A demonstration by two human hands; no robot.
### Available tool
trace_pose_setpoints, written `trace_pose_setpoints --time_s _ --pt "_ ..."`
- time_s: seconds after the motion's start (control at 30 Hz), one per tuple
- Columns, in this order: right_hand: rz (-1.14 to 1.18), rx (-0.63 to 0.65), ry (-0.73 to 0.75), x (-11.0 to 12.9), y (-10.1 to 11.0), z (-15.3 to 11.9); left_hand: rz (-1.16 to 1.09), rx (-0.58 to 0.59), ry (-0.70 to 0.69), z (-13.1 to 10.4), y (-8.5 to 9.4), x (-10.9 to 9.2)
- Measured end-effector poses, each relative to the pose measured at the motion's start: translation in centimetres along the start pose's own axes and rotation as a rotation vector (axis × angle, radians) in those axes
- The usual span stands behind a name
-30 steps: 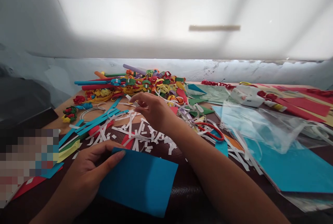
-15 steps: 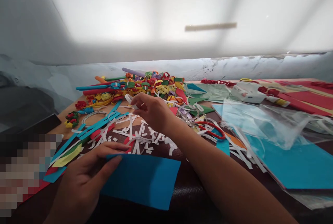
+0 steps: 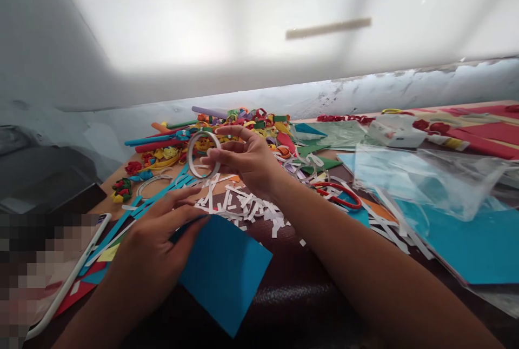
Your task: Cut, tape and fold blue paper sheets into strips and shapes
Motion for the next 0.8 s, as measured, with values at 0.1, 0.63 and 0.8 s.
trace_pose_setpoints --time_s 0.1,0.63,0.8 --pt "0.166 -0.035 -0.070 -0.4 0.3 0.0 0.048 -0.119 -0.014 0.2 0.0 0.4" --pt "0.027 -0.051 -0.065 -0.8 0.1 -0.2 0.051 -0.297 -0.002 -0.8 0.2 1.4" --pt "-0.552 -0.129 0.162 1.3 1.4 -0.5 -0.034 -0.212 0.148 -0.9 -0.4 3.0"
Point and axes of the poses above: each hand's wrist, its own z-axis towards the middle knuckle, its own y-axis out of the back of the hand, x = y × z, the point moved 9 cm from there along z, towards the middle knuckle, and after that the axes turned 4 degrees about -z, right-handed, at the moved point
